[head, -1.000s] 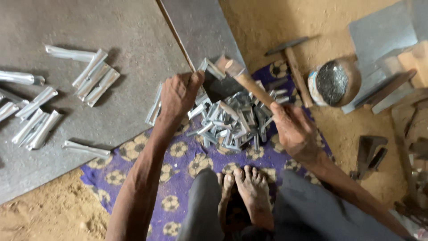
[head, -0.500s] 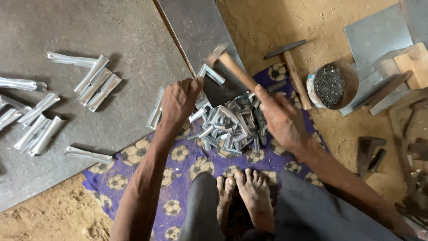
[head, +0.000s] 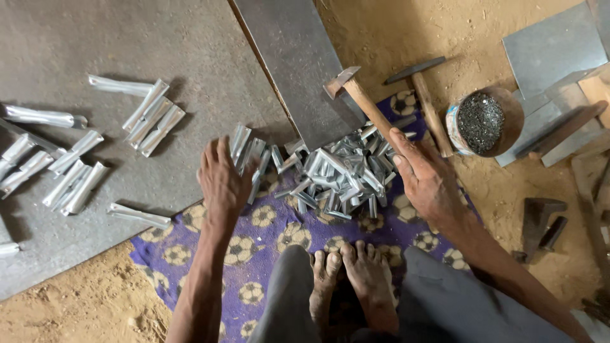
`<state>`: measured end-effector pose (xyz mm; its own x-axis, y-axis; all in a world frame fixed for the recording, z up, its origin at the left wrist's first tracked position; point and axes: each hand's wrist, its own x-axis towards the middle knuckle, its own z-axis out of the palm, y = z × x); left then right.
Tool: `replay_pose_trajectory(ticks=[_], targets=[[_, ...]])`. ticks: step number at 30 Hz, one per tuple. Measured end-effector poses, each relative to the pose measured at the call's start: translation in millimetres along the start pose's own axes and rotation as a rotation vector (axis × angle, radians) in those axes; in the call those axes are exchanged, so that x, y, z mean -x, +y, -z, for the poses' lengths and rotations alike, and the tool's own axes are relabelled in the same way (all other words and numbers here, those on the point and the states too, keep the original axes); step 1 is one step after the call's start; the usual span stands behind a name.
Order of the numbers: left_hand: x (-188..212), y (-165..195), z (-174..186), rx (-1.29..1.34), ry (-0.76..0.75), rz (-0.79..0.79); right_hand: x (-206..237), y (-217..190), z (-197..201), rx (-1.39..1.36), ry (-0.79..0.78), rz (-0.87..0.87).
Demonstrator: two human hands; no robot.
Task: The person repeatedly picks up small metal pieces and strikes them with a hammer on a metal plate. The person works one at a time, placing each piece, hitting it, and moving it aside. The workspace contains many similar metal pieces and tools.
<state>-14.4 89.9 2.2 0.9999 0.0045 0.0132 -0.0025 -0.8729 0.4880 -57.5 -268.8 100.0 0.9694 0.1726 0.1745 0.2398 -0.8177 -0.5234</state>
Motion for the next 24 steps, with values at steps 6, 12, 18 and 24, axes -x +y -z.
replay_pose_trajectory(ticks=[6, 12, 18, 24], targets=[[35.5, 7.3, -15.7, -0.175, -0.146, 0.055, 4.9, 6.3, -7.2, -0.051, -0.072, -0.127], [3.5, 12.4, 51.5, 0.206, -0.088, 0.319, 6.6, 8.5, -7.4, -0.025, -0.007, 0.001], [3.1, 23.6, 144.0, 0.413, 0.240, -0.074, 5.3, 8.7, -8.4, -0.058, -0.015, -0.021], [-7.9, 23.3, 168.6, 0.146, 0.207, -0.028, 3.9, 5.3, -1.1, -0.035, -0.025, 0.015]])
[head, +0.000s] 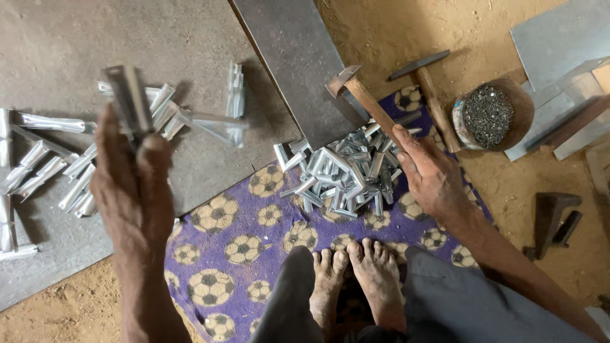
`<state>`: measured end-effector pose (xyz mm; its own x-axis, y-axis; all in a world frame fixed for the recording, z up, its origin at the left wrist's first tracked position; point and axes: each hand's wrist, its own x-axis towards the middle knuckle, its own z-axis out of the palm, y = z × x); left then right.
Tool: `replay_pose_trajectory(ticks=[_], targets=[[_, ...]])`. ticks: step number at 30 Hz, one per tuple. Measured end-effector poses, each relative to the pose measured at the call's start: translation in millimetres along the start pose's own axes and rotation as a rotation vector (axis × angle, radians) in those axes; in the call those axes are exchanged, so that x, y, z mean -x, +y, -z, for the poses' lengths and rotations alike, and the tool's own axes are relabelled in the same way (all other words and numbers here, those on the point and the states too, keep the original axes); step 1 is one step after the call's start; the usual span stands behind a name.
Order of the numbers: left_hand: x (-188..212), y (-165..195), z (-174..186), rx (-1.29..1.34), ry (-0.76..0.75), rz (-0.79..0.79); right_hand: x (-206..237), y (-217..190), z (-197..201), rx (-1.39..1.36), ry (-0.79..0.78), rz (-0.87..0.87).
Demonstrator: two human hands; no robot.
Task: The person repeatedly picks up small metal pieces and strikes them with a hammer on a metal plate. The person works one at a time, placing each piece, hitting it, and moving it aside. The workspace contains many similar metal pieces and tools.
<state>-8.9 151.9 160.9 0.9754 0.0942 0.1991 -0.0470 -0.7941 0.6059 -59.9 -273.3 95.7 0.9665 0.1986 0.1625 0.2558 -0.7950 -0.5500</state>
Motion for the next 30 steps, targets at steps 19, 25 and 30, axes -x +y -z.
replay_pose_trajectory(ticks=[19, 25, 30], targets=[[-37.9, 35.8, -127.3, 0.925, -0.493, 0.260, -2.2, -7.0, 3.0, -0.010, -0.035, -0.026], [11.6, 18.1, -170.4, 1.093, -0.665, 0.392, 0.7, -11.9, 5.4, 0.015, -0.036, -0.067], [13.0, 0.2, -198.5, 0.469, -0.530, 0.218, 1.9, -7.4, 1.8, -0.035, -0.002, -0.014]])
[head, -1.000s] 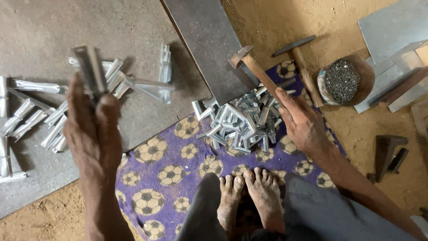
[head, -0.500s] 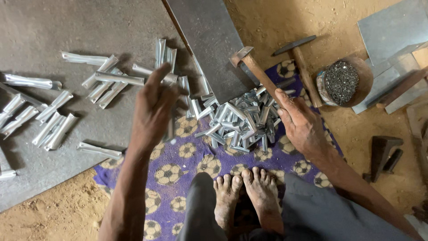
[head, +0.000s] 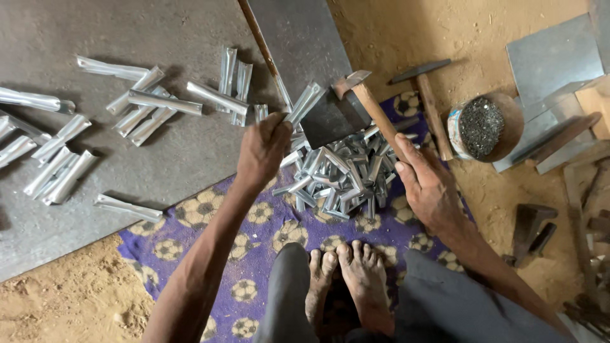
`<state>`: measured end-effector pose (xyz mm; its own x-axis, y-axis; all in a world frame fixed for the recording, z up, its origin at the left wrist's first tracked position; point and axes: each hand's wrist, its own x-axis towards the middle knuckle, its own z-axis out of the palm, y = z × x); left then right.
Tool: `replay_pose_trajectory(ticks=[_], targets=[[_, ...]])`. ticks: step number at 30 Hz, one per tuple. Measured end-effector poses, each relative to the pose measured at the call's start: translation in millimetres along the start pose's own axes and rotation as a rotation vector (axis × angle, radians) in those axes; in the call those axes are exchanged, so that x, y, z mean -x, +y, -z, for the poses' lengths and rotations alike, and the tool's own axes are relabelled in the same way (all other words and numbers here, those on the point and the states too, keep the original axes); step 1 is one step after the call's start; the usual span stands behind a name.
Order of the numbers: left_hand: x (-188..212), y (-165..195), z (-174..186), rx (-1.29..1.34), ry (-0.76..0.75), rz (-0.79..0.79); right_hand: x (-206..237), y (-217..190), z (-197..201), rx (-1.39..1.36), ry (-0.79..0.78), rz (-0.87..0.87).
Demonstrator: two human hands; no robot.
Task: The person repeatedly picks up small metal pieces and strikes them with a hammer on a metal plate. The person works one at a time, placing each piece, hitting it, and moving it aside. The workspace contains many similar metal pieces and tools.
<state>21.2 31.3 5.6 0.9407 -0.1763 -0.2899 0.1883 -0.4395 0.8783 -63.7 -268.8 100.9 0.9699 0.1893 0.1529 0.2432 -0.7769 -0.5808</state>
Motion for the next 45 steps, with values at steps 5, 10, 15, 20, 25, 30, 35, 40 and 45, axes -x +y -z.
replay_pose_trajectory(ticks=[5, 10, 15, 20, 25, 30, 35, 40, 45], targets=[[-0.5, 0.8, -14.6, -0.475, 0.185, -0.154, 10.4, -0.7, 0.1, 0.017, 0.031, -0.001], [3.9, 2.6, -24.7, -0.596, 0.037, 0.015, 20.9, -0.2, -2.4, 0.009, 0.087, 0.254], [3.6, 2.1, -21.0, -0.597, 0.137, -0.180, 6.6, 3.7, -20.7, 0.029, 0.006, 0.255], [7.1, 6.1, -20.2, -0.558, 0.139, -0.196, 4.6, -5.2, -12.9, -0.006, 0.105, 0.339], [8.1, 10.8, -18.0, -0.575, 0.127, -0.151, -8.4, -13.1, -3.6, -0.013, -0.013, 0.142], [9.6, 12.6, -17.0, -0.561, 0.131, -0.185, -11.7, -11.9, 0.1, 0.024, 0.022, 0.195], [6.5, 9.1, -17.8, -0.551, 0.141, -0.191, 1.9, -3.7, -4.3, -0.022, -0.006, 0.163], [5.7, 8.2, -20.6, -0.604, 0.115, -0.170, 3.0, 2.9, -19.3, -0.016, -0.019, 0.204], [1.7, 8.1, -19.6, 0.291, -0.032, 0.311, 6.0, -1.9, -13.0, -0.029, 0.036, 0.218]])
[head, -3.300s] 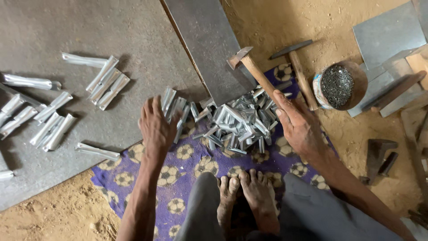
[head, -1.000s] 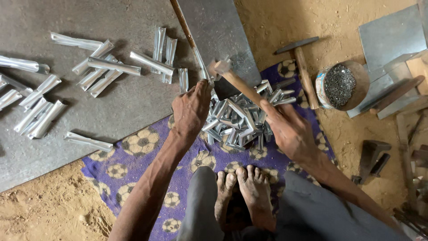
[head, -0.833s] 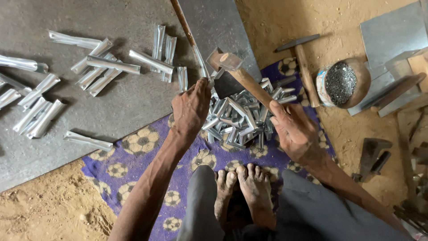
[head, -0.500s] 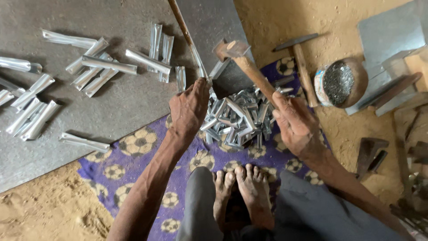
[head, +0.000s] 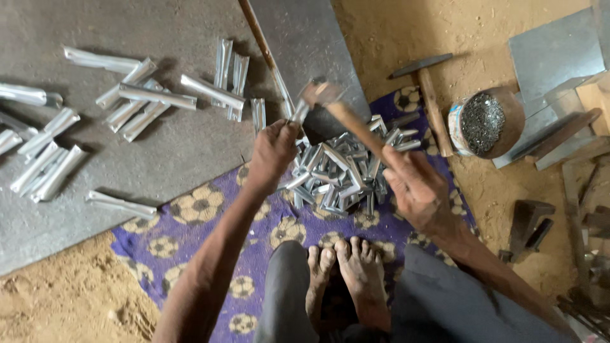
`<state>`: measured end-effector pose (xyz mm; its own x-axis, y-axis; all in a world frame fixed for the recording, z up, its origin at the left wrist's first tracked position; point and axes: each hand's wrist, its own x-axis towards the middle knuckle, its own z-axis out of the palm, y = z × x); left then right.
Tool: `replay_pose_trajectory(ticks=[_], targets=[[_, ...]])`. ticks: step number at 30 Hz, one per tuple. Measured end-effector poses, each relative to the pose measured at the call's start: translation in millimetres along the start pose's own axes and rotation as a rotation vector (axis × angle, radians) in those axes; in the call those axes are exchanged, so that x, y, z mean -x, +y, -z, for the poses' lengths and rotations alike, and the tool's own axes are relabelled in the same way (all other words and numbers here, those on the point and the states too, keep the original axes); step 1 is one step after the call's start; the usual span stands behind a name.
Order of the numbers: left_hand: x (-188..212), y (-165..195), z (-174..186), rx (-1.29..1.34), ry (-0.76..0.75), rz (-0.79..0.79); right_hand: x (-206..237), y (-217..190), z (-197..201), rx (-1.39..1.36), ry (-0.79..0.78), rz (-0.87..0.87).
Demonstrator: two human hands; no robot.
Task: The person repeatedly picks up small metal pieces and strikes them with a hammer on a metal plate. The person works one at a time, placing each piece, hitting it, and moving it aside. The workspace contains many similar metal pieces and tools.
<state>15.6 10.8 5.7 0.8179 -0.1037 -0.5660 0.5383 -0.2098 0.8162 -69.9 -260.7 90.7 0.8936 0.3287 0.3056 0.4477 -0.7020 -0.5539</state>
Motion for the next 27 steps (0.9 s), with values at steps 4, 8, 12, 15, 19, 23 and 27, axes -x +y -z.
replay_pose_trajectory(ticks=[4, 8, 12, 15, 19, 23, 27], targets=[[3.8, -4.8, 4.2, 0.600, -0.245, 0.017, -4.4, -2.0, 4.4, 0.037, 0.172, 0.058], [5.3, -6.5, 3.3, 0.584, -0.215, 0.003, -18.2, 2.8, -9.0, -0.003, 0.178, 0.048], [5.6, -5.2, 2.0, 0.590, -0.216, 0.022, -18.2, 4.3, -10.5, -0.038, 0.032, -0.041], [6.2, -5.9, 3.2, 0.598, -0.229, 0.011, -11.0, -0.1, -4.4, -0.009, 0.050, 0.080], [4.0, -8.1, 3.1, 0.575, -0.197, -0.005, -4.2, -2.6, -4.3, -0.024, -0.011, 0.018], [1.2, -7.0, -2.7, 0.475, -0.122, -0.032, 4.3, 4.9, -10.4, 0.076, 0.017, 0.048], [1.2, -8.4, -10.0, -0.255, 0.151, -0.177, 11.3, 17.1, -17.5, -0.014, -0.021, -0.022]])
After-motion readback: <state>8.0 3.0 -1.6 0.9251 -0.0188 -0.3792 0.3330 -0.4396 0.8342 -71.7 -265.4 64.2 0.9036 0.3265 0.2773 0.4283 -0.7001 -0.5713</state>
